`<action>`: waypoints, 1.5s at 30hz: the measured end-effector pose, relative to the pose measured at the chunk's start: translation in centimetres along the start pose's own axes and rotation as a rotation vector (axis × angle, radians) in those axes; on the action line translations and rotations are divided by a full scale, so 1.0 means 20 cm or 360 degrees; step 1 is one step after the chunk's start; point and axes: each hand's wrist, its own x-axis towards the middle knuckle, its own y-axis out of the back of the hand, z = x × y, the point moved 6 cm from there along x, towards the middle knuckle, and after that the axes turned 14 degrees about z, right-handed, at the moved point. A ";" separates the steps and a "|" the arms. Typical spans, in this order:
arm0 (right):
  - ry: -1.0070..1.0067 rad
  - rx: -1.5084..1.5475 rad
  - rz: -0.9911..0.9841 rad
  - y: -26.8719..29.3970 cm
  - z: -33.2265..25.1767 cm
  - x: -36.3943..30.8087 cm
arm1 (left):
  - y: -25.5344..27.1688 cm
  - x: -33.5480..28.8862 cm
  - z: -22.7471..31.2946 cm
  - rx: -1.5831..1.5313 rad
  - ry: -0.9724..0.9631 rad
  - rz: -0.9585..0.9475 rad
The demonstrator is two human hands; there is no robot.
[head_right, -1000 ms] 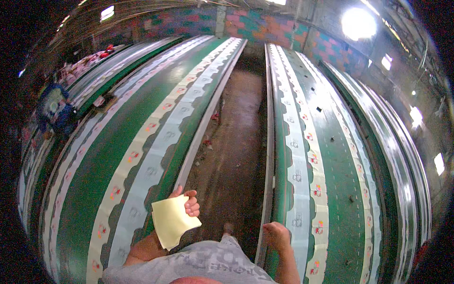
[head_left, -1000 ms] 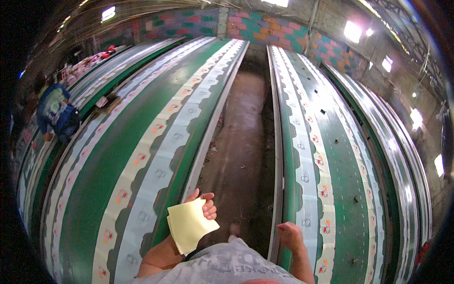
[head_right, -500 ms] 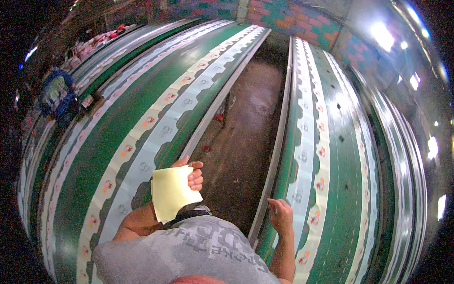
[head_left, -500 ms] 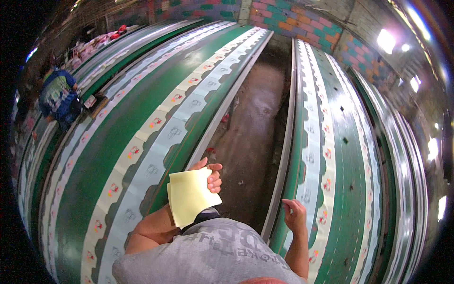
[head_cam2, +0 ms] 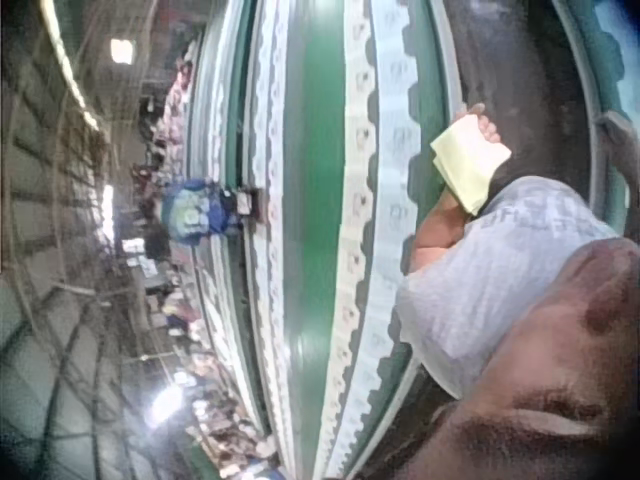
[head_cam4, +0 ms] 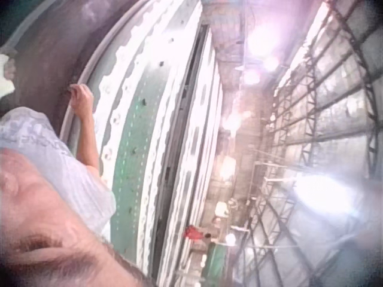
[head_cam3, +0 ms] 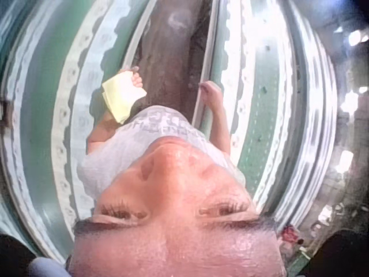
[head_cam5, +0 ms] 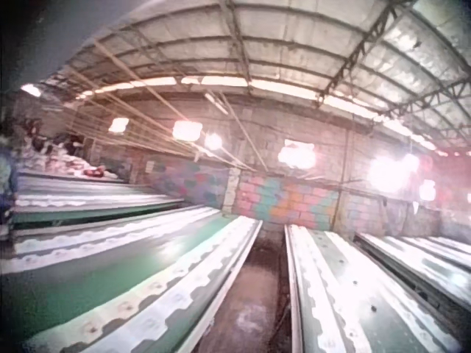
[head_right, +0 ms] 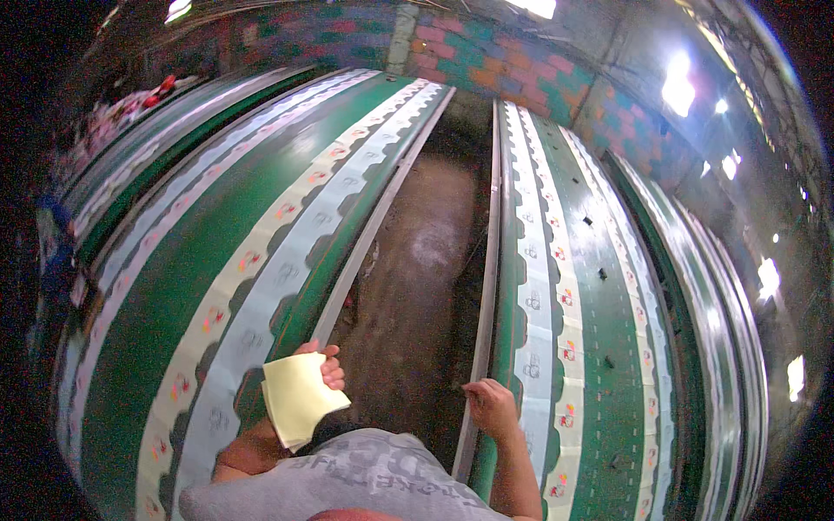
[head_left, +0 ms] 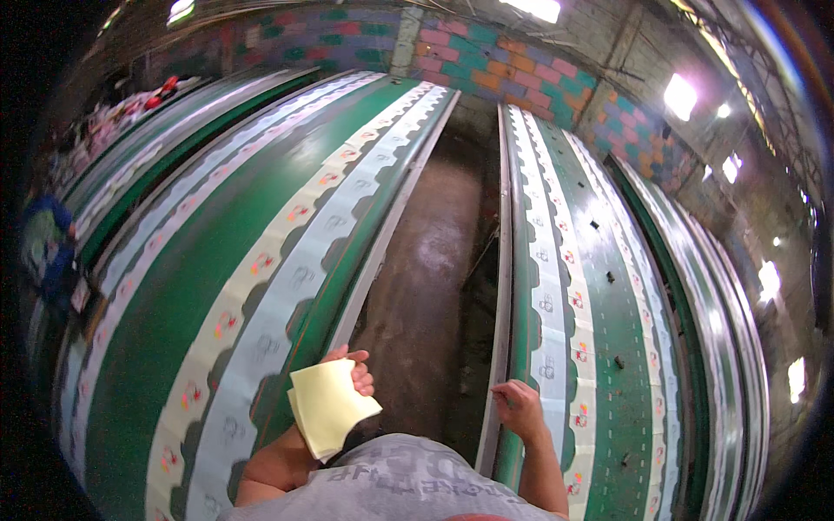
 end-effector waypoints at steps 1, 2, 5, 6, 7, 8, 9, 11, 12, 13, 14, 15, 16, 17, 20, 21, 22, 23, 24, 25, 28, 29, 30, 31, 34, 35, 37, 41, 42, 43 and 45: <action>-0.0111 -0.0020 0.0051 -0.02 0.13 0.04 | -0.10 0.14 0.04 0.0041 0.0032 -0.0081; -0.0226 -0.0056 0.0106 -0.03 0.28 0.06 | -0.23 0.28 0.07 0.0092 0.0009 -0.0037; -0.0519 -0.0122 0.0143 -0.10 0.80 0.10 | -0.51 0.78 0.22 0.0197 0.0045 -0.0038; -0.0593 -0.0159 0.0161 -0.14 1.00 0.11 | -0.57 0.99 0.26 0.0213 0.0061 -0.0068; -0.0661 -0.0188 0.0166 -0.15 1.16 0.19 | -0.63 1.18 0.30 0.0221 0.0068 -0.0089; -0.0661 -0.0256 0.0165 -0.17 1.30 0.29 | -0.66 1.36 0.33 0.0197 0.0112 -0.0135; -0.0659 -0.0324 0.0161 -0.19 1.45 0.38 | -0.67 1.55 0.37 0.0171 0.0155 -0.0180; -0.0592 -0.0458 0.0228 -0.22 1.68 0.71 | -0.84 1.86 0.47 0.0134 0.0229 -0.0254; -0.0571 -0.0412 0.0313 -0.27 1.84 0.89 | -0.93 1.98 0.57 0.0160 0.0183 -0.0232; -0.0534 -0.0276 0.0374 -0.33 1.89 1.10 | -1.02 2.06 0.67 0.0175 0.0126 -0.0193; -0.0482 -0.0162 0.0440 -0.37 1.94 1.35 | -1.13 2.16 0.76 0.0180 0.0076 -0.0176; -0.0347 -0.0111 0.0426 -0.43 1.99 1.57 | -1.22 2.25 0.87 0.0198 -0.0048 -0.0166; -0.0208 -0.0071 0.0398 -0.52 2.03 1.79 | -1.26 2.37 1.00 0.0140 -0.0066 -0.0232; -0.0077 -0.0036 0.0354 -0.60 2.05 2.00 | -1.30 2.46 1.12 0.0144 -0.0165 -0.0169; -0.0003 0.0348 0.0083 -0.94 2.04 2.55 | -1.35 2.72 1.44 0.0084 -0.0403 -0.0079; 0.0150 0.0371 -0.0018 -1.06 2.05 2.72 | -1.33 2.81 1.55 0.0064 -0.0474 -0.0046; 0.0228 0.0381 -0.0139 -1.18 2.08 2.87 | -1.32 2.92 1.65 0.0047 -0.0542 -0.0015; 0.0301 0.0366 -0.0198 -1.29 2.14 3.03 | -1.32 3.03 1.74 0.0012 -0.0609 0.0056; 0.0371 0.0351 -0.0255 -1.40 2.22 3.18 | -1.35 3.18 1.83 -0.0025 -0.0655 0.0088; 0.0422 0.0338 -0.0285 -1.49 2.30 3.33 | -1.35 3.31 1.93 -0.0072 -0.0695 0.0133; 0.0517 0.0312 -0.0323 -1.72 2.58 3.76 | -1.40 3.82 2.21 -0.0191 -0.0764 0.0125; 0.0533 0.0308 -0.0335 -1.75 2.67 3.89 | -1.42 4.00 2.29 -0.0245 -0.0805 0.0111; 0.0542 0.0301 -0.0345 -1.77 2.77 4.03 | -1.46 4.20 2.36 -0.0265 -0.0733 0.0085; 0.0518 0.0308 -0.0355 -1.80 2.81 4.17 | -1.55 4.33 2.46 -0.0258 -0.0687 0.0076; 0.0265 0.0179 -0.0391 -1.75 3.09 4.54 | -1.85 4.86 2.60 -0.0271 -0.0434 0.0021; 0.0165 0.0163 -0.0318 -1.78 3.22 4.63 | -1.99 5.03 2.63 -0.0219 -0.0381 -0.0044; -0.0076 0.0205 -0.0100 -1.79 3.49 4.77 | -2.23 5.36 2.70 -0.0133 -0.0295 -0.0043; -0.0371 0.0107 0.0139 -1.86 4.12 5.00 | -2.63 6.07 2.76 -0.0040 -0.0090 -0.0042; -0.0347 0.0062 0.0158 -1.88 4.29 5.11 | -2.71 6.24 2.78 -0.0070 -0.0098 -0.0034; -0.0326 0.0033 0.0171 -1.89 4.45 5.26 | -2.79 6.40 2.81 -0.0097 -0.0116 -0.0011; -0.0295 0.0016 0.0227 -1.95 4.71 5.54 | -2.86 6.72 2.89 -0.0173 -0.0055 -0.0051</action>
